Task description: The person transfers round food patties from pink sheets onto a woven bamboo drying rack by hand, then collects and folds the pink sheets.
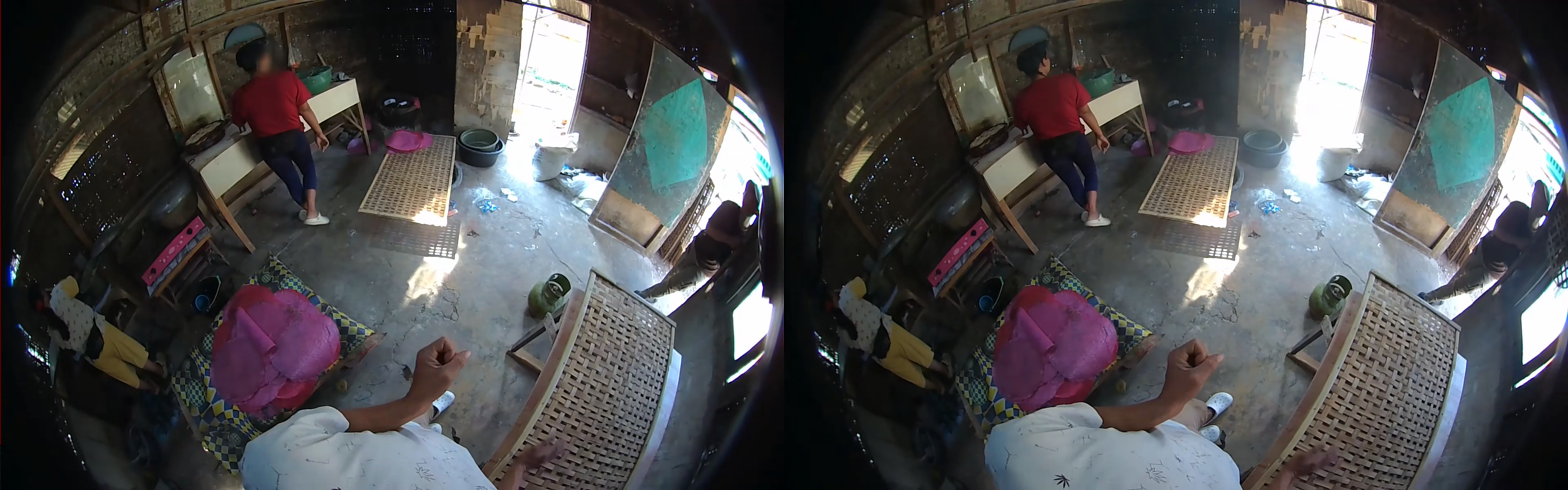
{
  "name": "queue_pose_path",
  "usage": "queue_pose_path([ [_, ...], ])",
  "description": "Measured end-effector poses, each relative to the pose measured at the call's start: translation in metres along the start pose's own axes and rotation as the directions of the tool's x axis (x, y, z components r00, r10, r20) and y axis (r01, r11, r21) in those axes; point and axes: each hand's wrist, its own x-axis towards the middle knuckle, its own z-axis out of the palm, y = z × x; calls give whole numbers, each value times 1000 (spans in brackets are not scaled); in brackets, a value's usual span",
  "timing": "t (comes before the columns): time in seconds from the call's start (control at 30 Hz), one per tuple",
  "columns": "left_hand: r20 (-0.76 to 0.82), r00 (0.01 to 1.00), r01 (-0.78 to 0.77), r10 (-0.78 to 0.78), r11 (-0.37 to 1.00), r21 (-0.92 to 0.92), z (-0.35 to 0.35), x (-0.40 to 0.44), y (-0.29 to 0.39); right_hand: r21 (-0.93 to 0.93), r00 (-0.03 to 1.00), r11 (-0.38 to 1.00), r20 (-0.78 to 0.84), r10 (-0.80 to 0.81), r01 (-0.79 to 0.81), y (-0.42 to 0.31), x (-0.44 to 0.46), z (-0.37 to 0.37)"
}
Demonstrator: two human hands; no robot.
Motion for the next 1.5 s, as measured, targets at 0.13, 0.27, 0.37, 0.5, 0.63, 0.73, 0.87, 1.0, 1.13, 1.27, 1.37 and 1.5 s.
queue_pose_path([
  [0.13, 132, 985, 109, -107, 994, -10, 3, 0, -30, 818, 841, 471, 482, -248, -330, -133, -38, 18],
  [0.27, 270, 961, 68, -65, 998, -1, 1, 4, -28, 814, 427, 297, 529, -733, -499, -281, -71, -60],
  [0.37, 222, 975, 2, 18, 996, -92, 0, -6, -17, 893, 256, 227, 341, -904, -388, -326, -88, -74],
  [0.5, 249, 968, 10, 23, 992, -129, -12, -7, -9, 890, 287, 178, 316, -905, -420, -366, -80, -51],
  [0.63, 370, 824, -528, 429, 818, 228, -17, -4, 2, 692, 258, 106, 402, -879, -714, -389, -85, -12],
  [0.73, 266, 789, -596, 553, 588, 547, -39, 33, 14, 455, 178, -3, 341, -923, -891, -388, -126, -8],
  [0.87, 144, 899, -423, 414, 736, 528, -106, 86, 19, 202, -177, 388, 643, -745, -899, -399, -159, -35],
  [1.0, 42, 958, -286, 284, 933, 218, -140, 105, -25, 641, 68, 344, 527, -847, -686, -438, -170, -35],
  [1.13, 32, 999, -10, 33, 833, -554, -125, 87, -45, 949, 176, 148, 202, -963, -280, -475, -164, -23],
  [1.27, 130, 953, 303, -274, 883, -359, -135, 72, -16, 959, 174, 201, 237, -956, -199, -478, -167, 20],
  [1.37, 75, 996, 59, -46, 982, -180, -133, 81, 7, 928, 217, 271, 328, -920, -255, -478, -171, 45],
  [1.5, 237, 905, -412, 354, 870, 272, -140, 103, -8, 801, 241, 368, 519, -820, -473, -466, -184, 63],
])
